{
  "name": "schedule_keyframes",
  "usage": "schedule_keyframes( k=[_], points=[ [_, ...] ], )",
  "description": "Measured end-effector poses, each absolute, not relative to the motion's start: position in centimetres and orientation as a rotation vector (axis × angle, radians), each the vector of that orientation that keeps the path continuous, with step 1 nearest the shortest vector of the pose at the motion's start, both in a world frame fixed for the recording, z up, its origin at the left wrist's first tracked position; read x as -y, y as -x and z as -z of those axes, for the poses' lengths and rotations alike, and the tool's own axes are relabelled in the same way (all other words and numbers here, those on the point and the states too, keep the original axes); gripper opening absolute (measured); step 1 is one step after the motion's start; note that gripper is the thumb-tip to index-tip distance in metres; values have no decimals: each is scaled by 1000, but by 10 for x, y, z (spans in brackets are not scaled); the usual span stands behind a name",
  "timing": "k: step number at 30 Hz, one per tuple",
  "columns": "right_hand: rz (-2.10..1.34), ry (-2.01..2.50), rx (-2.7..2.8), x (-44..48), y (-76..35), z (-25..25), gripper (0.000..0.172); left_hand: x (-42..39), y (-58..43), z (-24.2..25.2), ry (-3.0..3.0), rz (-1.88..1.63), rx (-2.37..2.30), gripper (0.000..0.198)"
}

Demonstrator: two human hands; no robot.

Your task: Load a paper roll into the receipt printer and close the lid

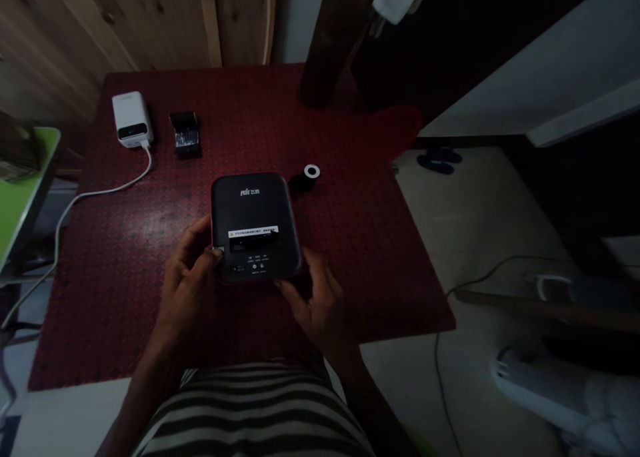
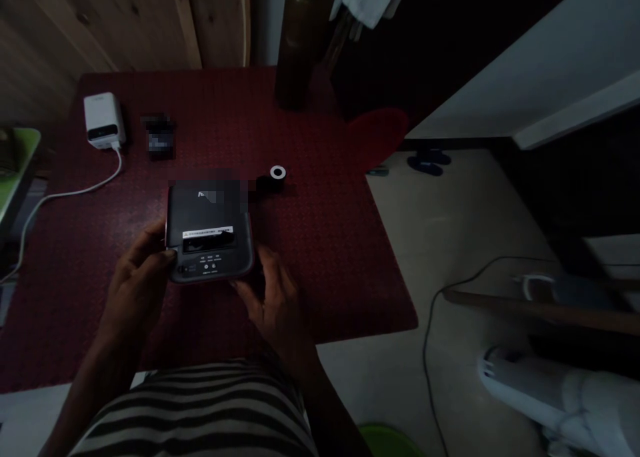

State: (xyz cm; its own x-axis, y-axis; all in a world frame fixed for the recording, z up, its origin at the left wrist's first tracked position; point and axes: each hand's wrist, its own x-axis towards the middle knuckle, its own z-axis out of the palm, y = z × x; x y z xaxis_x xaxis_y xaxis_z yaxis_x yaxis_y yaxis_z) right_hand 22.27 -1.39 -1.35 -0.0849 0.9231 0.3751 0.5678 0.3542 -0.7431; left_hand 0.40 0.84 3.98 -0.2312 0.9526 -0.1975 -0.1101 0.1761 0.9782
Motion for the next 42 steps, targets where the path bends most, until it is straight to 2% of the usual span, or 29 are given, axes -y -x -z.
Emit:
schedule_keyframes(
  k=[5, 15, 20, 24, 29, 33, 38, 42],
  points=[
    [-530, 1311, 1769, 14, -222, 12, 45, -9, -5, -39, -865, -1287, -1437, 48],
    [-478, 1298, 1809, 12, -231, 1, 49, -5, -6, -31, -967, -1336, -1420, 52],
    [-259, 1204, 1890, -15, -239, -40, 28, -4, -1, -17, -1028, -1363, -1380, 51],
    [-210, 1110, 2197, -65, -214, -67, 32, -3, -2, -5, -1167, -1406, -1376, 58],
    [-226, 1271, 2732, -113, -169, -75, 25, 3, -5, 12, -1246, -1417, -1381, 70],
    [-237, 1272, 2814, -123, -157, -71, 27, 4, -4, 16, -1277, -1382, -1372, 76],
    [-283, 1227, 2852, -124, -163, -79, 27, 3, -1, 15, -1320, -1376, -1358, 72],
    [-272, 1179, 2735, -111, -174, -91, 18, 3, -1, 16, -1369, -1383, -1369, 72]
  ],
)
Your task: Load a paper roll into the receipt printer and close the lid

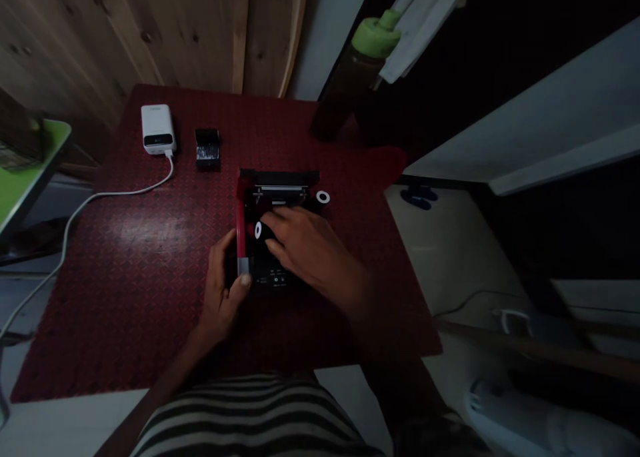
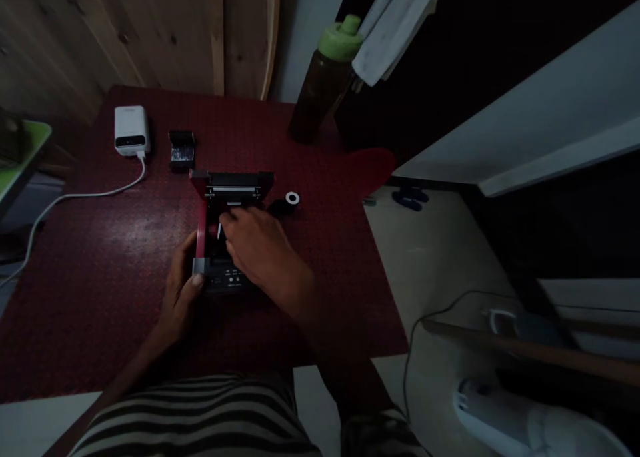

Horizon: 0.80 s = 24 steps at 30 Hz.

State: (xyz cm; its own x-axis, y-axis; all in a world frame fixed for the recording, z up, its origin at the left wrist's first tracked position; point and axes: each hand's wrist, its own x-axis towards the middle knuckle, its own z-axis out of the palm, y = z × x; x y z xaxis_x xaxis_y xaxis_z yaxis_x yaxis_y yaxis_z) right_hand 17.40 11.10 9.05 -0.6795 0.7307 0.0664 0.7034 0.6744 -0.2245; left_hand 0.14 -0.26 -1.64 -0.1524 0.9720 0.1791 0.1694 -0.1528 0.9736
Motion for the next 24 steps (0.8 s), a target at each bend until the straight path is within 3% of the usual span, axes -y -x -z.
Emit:
schedule_keyframes(
  k=[9, 15, 24],
  points=[
    [-538, 1196, 1989, -54, -265, -109, 30, 5, 0, 15, -1372, -1367, -1410, 72],
    [-735, 1473, 1535, -30, -299, -46, 31, 6, -1, 12, -1357, -1340, -1445, 72],
    [-936, 1433, 1515, -30, -272, 27, 33, 0, 3, 18, -1467, -1406, -1460, 73]
  ],
)
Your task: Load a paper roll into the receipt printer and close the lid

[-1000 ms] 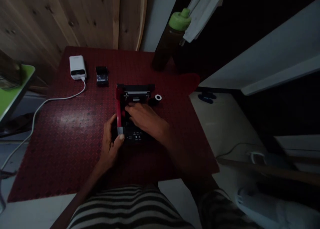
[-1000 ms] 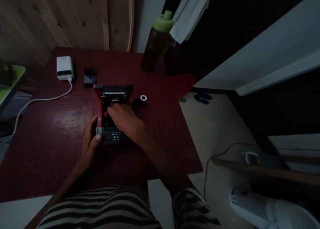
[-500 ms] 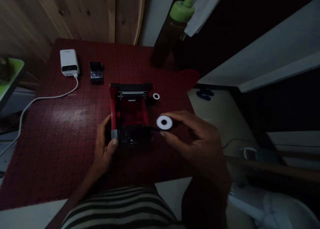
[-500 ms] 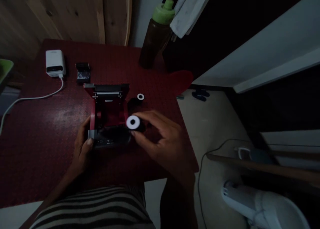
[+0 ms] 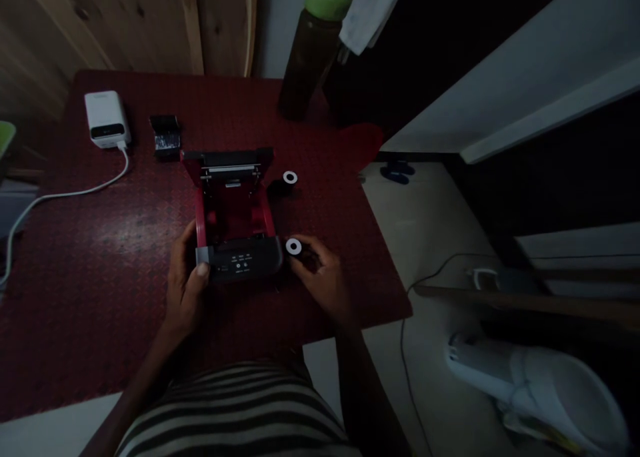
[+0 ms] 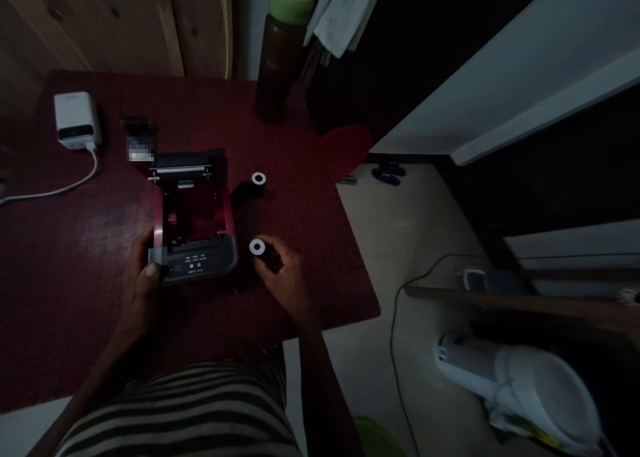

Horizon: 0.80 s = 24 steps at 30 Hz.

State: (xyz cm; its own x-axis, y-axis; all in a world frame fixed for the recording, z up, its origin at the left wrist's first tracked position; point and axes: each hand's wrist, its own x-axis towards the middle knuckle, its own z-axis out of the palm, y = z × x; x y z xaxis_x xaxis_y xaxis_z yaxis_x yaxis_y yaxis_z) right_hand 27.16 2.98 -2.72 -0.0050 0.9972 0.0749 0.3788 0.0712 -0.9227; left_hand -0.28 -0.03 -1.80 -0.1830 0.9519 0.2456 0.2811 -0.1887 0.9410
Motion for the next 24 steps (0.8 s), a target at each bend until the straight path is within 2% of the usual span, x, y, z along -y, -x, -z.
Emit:
schedule_keyframes(
  k=[5, 7, 9, 13, 15, 16, 19, 20, 24],
  points=[
    [-1039, 1436, 1571, -22, -289, 26, 63, 0, 4, 19, -1476, -1398, -1439, 69],
    [-1065, 1461, 1633, -19, -304, 19, 66, 1, 5, 19, -1473, -1400, -1435, 68],
    [-1045, 1502, 1712, -22, -320, 7, 60, 2, 6, 18, -1477, -1389, -1444, 67],
    [-821, 1575, 1804, -52, -337, -14, 33, 2, 9, 17, -1502, -1343, -1459, 68],
    [-713, 1555, 1752, -80, -328, -14, 27, 1, 9, 17, -1496, -1340, -1458, 68],
    [-711, 1538, 1698, -95, -321, -11, 27, 1, 9, 17, -1490, -1346, -1455, 68],
    [-780, 1476, 1543, -140, -290, 9, 47, 1, 8, 17, -1480, -1376, -1433, 67],
    [-786, 1469, 1538, -152, -280, 17, 49, 1, 7, 17, -1479, -1379, -1425, 66],
    [-779, 1449, 1527, -175, -258, 36, 35, 1, 8, 16, -1498, -1341, -1417, 66]
  ],
)
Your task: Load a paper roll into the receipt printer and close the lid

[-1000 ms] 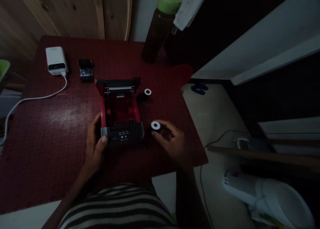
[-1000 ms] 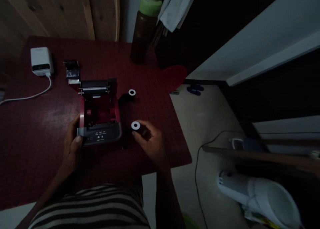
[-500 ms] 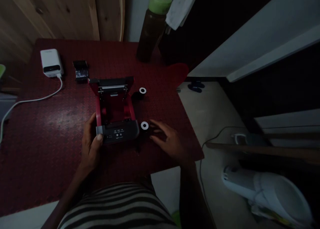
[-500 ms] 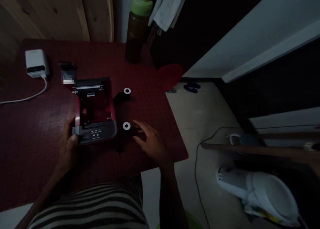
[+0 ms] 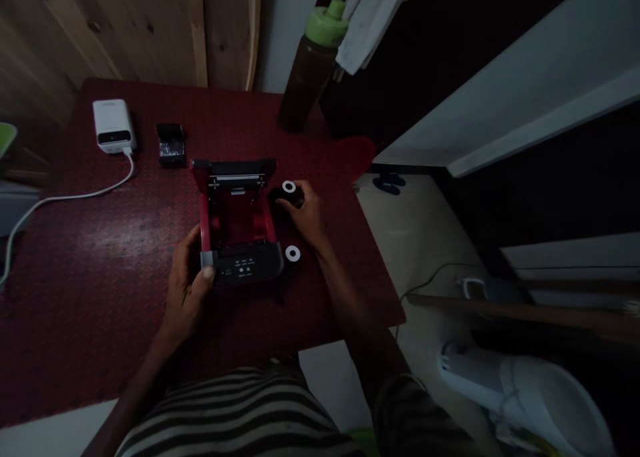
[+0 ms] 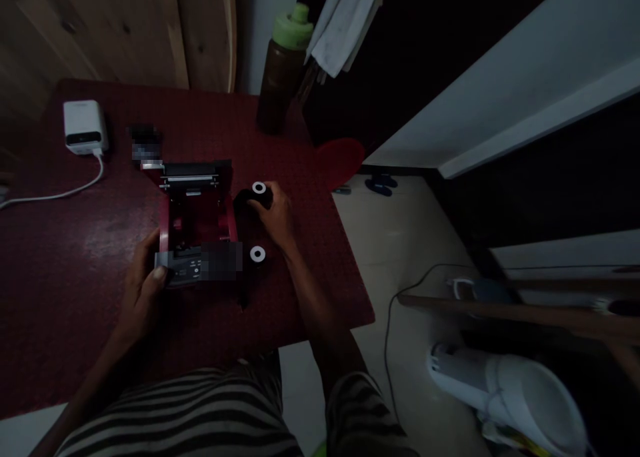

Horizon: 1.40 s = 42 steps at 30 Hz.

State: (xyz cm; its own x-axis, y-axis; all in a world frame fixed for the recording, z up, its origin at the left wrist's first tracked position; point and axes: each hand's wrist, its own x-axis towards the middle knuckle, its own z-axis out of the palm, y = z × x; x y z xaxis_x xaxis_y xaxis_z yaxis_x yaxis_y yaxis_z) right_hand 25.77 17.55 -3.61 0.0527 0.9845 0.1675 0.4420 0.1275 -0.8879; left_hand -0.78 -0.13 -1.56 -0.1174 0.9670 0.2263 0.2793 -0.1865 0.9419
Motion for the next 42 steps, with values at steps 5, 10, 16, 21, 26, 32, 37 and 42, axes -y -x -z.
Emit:
schedule_keyframes(
  k=[5, 10, 16, 21, 26, 32, 37, 42],
  points=[
    [-756, 1414, 1467, -162, -265, 20, 29, 3, 9, 18, -1495, -1335, -1424, 67],
    [-935, 1210, 1444, -117, -285, -47, 34, 4, 9, 17, -1484, -1299, -1421, 66],
    [-1002, 1083, 1934, -90, -266, -105, 28, 5, 7, 15, -1476, -1290, -1420, 67],
    [-739, 1004, 2312, -98, -224, -97, 35, 4, 5, 13, -1461, -1300, -1392, 67],
    [-438, 1181, 2605, -100, -194, -91, 25, 5, 5, 13, -1430, -1307, -1391, 67],
    [-360, 1316, 2763, -115, -175, -87, 23, 6, 4, 13, -1409, -1295, -1398, 68],
    [-399, 1372, 2740, -126, -168, -69, 31, 6, 4, 14, -1397, -1286, -1384, 69],
    [-524, 1352, 2634, -126, -169, -59, 28, 6, 4, 15, -1398, -1307, -1389, 69]
  ],
)
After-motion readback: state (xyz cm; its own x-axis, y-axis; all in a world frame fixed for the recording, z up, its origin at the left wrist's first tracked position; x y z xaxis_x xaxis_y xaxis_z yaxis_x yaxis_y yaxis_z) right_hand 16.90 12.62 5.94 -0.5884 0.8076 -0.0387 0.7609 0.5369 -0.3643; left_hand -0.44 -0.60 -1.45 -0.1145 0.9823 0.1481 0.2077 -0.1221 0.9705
